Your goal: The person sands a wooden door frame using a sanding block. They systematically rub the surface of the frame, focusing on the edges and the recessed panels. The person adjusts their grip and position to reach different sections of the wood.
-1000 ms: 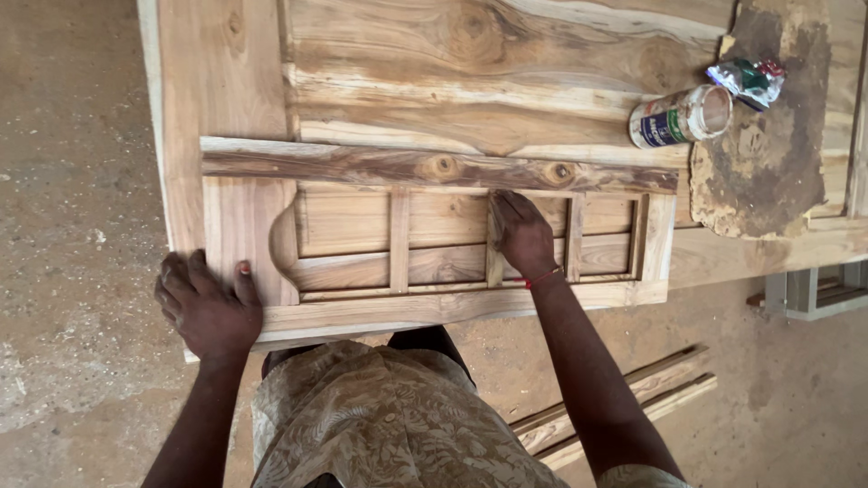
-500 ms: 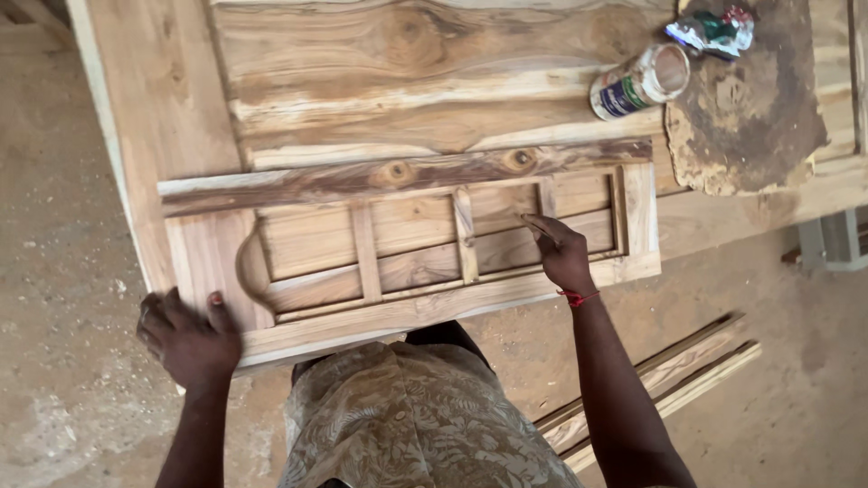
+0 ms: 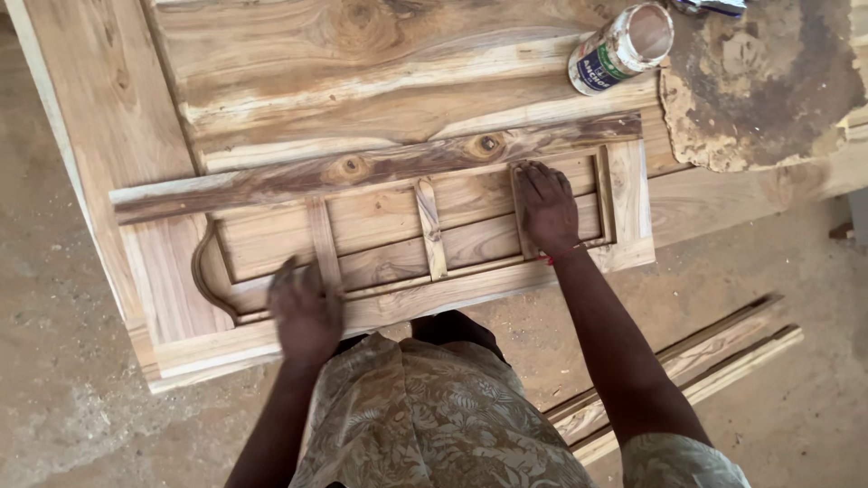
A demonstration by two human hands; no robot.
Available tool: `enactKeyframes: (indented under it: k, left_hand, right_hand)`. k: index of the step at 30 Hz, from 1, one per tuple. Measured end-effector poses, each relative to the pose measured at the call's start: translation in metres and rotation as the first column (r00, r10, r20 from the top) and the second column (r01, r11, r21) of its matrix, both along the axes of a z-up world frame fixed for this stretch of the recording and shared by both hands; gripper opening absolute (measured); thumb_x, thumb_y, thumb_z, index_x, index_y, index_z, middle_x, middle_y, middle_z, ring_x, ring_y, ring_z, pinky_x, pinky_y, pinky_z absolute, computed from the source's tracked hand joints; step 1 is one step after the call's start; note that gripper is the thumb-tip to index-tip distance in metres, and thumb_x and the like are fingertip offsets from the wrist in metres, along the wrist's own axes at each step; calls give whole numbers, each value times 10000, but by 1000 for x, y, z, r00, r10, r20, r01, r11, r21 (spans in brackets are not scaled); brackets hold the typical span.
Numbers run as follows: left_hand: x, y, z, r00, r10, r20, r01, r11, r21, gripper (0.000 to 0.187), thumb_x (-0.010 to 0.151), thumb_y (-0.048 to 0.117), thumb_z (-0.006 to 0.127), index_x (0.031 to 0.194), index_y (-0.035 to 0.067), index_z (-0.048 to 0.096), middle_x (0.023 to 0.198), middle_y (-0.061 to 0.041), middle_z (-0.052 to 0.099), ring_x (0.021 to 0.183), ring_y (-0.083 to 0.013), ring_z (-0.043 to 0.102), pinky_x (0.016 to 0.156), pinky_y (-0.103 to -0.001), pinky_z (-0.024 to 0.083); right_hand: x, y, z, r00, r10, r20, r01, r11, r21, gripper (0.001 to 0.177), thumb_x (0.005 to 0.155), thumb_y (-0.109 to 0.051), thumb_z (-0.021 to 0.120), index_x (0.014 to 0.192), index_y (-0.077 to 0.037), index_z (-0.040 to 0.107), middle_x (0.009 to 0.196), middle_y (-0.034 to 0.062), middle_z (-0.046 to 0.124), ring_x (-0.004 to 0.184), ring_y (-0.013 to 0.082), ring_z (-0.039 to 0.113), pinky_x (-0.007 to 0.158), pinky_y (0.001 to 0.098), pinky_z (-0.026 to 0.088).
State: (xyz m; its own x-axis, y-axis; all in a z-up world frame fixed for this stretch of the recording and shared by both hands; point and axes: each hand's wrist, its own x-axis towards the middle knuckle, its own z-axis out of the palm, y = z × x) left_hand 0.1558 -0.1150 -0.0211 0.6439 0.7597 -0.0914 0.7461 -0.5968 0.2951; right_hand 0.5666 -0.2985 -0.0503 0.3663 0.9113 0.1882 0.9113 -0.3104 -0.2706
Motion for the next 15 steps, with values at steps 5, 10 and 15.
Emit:
enactKeyframes:
  k: [5, 10, 15]
  left_hand:
    - [32, -20, -3, 996, -37, 84, 34, 999, 37, 591, 992, 339, 598, 1440, -33, 492, 1527, -277, 411, 1406, -463, 400, 1136, -649, 367]
    - [33, -27, -5, 998, -33, 57, 28, 996, 90, 586, 975, 308, 617, 1403, -75, 501, 1523, -274, 432, 1378, -477, 436, 1130, -628, 386]
    - [42, -24, 3, 995, -27, 99, 15, 993, 115, 583, 953, 310, 632, 1383, -68, 517, 1503, -273, 448, 1362, -485, 456, 1116, -625, 395]
  right_hand:
    - [-3, 2, -18, 997, 29, 67, -26, 999, -46, 567, 789, 4, 574, 1350, 55, 630, 1416, 212, 601, 1355, 385, 541, 1109, 520, 400]
    - [22, 4, -7, 984, 137, -112, -147, 986, -82, 545, 780, 24, 579, 1319, 41, 657, 1382, 211, 629, 1319, 378, 567, 1129, 483, 437]
    - [53, -1, 20, 966, 156, -204, -201, 954, -222, 493, 806, 63, 576, 1259, -72, 716, 1311, 138, 702, 1208, 324, 637, 1067, 465, 467]
